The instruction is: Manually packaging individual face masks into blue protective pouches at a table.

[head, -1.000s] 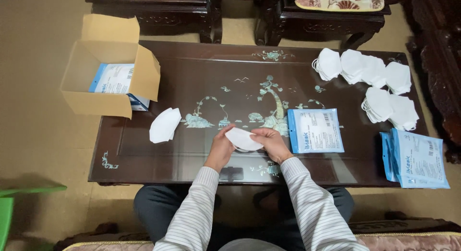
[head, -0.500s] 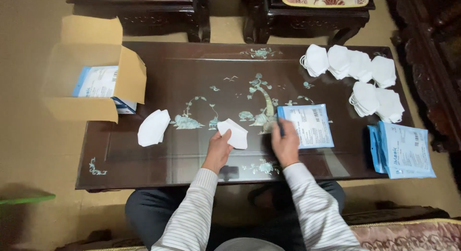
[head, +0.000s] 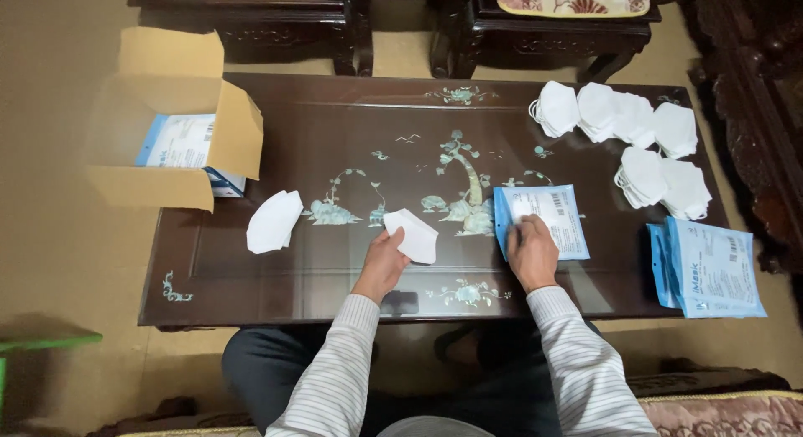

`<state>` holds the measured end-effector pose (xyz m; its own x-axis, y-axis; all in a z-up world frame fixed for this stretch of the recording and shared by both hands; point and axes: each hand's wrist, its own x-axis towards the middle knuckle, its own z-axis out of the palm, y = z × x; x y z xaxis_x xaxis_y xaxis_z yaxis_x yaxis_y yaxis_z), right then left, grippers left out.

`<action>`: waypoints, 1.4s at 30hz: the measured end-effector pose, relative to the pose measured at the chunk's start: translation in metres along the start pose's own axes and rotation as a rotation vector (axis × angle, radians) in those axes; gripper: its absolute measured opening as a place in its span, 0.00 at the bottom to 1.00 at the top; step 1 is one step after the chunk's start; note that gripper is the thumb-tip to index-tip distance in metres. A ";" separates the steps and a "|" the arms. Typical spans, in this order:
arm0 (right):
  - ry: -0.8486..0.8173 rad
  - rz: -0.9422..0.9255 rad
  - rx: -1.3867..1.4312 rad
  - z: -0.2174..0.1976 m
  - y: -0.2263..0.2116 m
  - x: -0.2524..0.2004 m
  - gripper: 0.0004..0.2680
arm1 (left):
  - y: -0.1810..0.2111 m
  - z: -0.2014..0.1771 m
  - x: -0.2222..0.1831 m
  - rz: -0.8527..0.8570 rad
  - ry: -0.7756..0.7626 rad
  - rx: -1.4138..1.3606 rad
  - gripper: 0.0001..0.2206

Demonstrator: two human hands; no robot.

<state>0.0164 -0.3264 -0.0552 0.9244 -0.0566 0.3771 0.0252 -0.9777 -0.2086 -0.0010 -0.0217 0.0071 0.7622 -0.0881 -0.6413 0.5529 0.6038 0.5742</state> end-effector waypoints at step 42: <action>-0.149 -0.334 0.336 0.015 -0.099 -0.018 0.23 | -0.006 0.059 -0.029 0.087 0.087 0.504 0.31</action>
<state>0.0027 -0.2252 -0.0551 0.8886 0.3025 0.3448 0.4281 -0.8167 -0.3869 -0.0070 -0.0695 0.0522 0.7935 0.0249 -0.6081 0.5988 0.1472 0.7873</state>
